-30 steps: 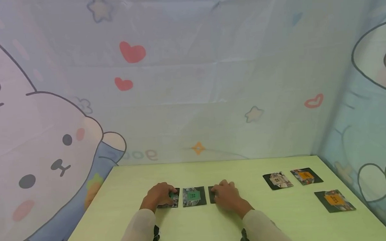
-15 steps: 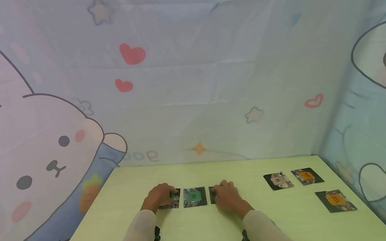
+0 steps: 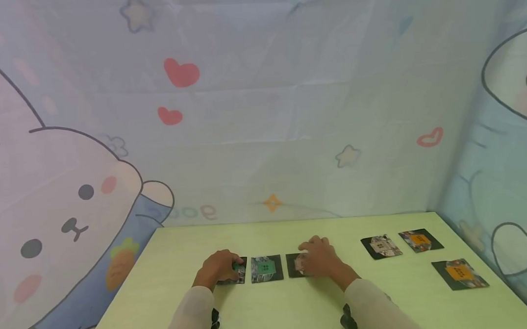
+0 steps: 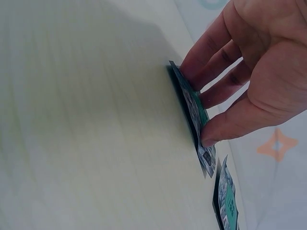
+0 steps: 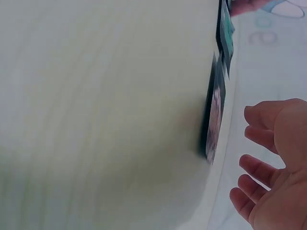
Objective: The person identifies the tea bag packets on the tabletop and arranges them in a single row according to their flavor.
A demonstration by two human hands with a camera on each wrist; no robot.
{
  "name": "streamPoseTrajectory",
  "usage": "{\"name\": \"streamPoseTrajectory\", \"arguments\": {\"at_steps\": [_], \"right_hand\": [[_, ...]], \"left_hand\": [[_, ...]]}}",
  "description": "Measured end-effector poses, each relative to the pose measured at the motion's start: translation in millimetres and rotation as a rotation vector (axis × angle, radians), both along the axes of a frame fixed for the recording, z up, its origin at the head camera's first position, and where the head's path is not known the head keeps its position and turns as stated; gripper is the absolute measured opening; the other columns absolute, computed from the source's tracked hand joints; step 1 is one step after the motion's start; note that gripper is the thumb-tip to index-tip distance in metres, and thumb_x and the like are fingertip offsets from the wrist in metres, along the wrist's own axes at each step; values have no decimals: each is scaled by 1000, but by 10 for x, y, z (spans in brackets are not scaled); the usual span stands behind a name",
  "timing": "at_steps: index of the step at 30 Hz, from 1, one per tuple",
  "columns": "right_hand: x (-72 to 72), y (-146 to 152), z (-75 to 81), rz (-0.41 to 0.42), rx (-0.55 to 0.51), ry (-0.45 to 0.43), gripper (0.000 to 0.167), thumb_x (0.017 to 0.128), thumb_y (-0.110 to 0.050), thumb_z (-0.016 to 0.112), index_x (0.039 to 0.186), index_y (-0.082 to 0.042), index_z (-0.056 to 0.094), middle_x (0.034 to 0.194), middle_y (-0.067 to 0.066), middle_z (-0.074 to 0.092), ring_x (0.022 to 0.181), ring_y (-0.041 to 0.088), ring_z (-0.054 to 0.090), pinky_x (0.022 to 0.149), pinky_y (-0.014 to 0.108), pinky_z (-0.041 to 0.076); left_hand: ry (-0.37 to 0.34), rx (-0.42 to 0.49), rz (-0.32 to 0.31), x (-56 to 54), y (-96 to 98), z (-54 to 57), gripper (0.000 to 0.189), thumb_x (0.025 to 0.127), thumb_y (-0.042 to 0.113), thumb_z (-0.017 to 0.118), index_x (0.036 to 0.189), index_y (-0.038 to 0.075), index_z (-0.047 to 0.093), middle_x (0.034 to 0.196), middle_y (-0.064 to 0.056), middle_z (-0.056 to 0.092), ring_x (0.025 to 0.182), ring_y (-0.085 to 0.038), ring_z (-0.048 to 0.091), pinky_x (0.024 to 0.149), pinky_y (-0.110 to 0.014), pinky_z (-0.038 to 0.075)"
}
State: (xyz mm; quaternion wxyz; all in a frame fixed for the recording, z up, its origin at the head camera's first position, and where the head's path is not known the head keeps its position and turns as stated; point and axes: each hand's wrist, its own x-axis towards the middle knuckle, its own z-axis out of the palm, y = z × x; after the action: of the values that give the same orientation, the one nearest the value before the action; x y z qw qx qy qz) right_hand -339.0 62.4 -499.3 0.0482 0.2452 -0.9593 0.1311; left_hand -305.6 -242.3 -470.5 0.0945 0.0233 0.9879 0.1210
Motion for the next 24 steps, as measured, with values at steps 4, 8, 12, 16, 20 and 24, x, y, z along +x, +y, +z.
{"name": "streamPoseTrajectory", "arguments": {"at_steps": [4,8,12,16,20,24], "right_hand": [[-51,261,17,-88,-168,-109,33,94,-18,69,126,-11,70,130,21,58,115,42,52,87,59,50],[-122,523,-28,-118,-187,-127,35,91,-14,67,126,-11,69,131,23,57,113,43,51,85,60,49],[-189,770,-69,-136,-207,-134,34,92,-12,64,125,-10,70,130,24,57,112,44,51,88,62,47],[-247,1017,-67,-139,-189,-125,32,92,-10,62,123,-8,71,126,26,58,111,45,52,91,65,45],[-272,1247,-45,-140,-132,-79,29,94,-6,61,120,-6,72,121,28,61,106,47,56,89,65,47],[-286,1455,-33,-198,-114,-115,30,94,-5,59,122,-6,71,125,30,59,110,53,54,87,70,46]], "left_hand": [[-5,6,7,-22,-5,-17,38,84,19,84,121,26,76,141,-11,63,121,-37,64,90,-51,58],[-4,9,5,-26,-17,-19,38,84,18,84,121,25,76,140,-11,63,121,-38,63,92,-52,57],[1,11,4,-6,-25,-2,38,84,18,84,121,23,76,140,-12,62,125,-39,60,96,-55,55],[6,15,-2,-11,-21,1,38,84,18,85,120,23,76,139,-13,62,122,-39,61,93,-54,56],[4,19,-1,-22,-21,1,38,83,18,85,120,24,76,139,-13,62,120,-39,63,90,-53,57],[-8,27,8,-22,-22,-13,38,83,18,85,120,25,76,140,-13,61,123,-39,61,92,-53,57]]}}
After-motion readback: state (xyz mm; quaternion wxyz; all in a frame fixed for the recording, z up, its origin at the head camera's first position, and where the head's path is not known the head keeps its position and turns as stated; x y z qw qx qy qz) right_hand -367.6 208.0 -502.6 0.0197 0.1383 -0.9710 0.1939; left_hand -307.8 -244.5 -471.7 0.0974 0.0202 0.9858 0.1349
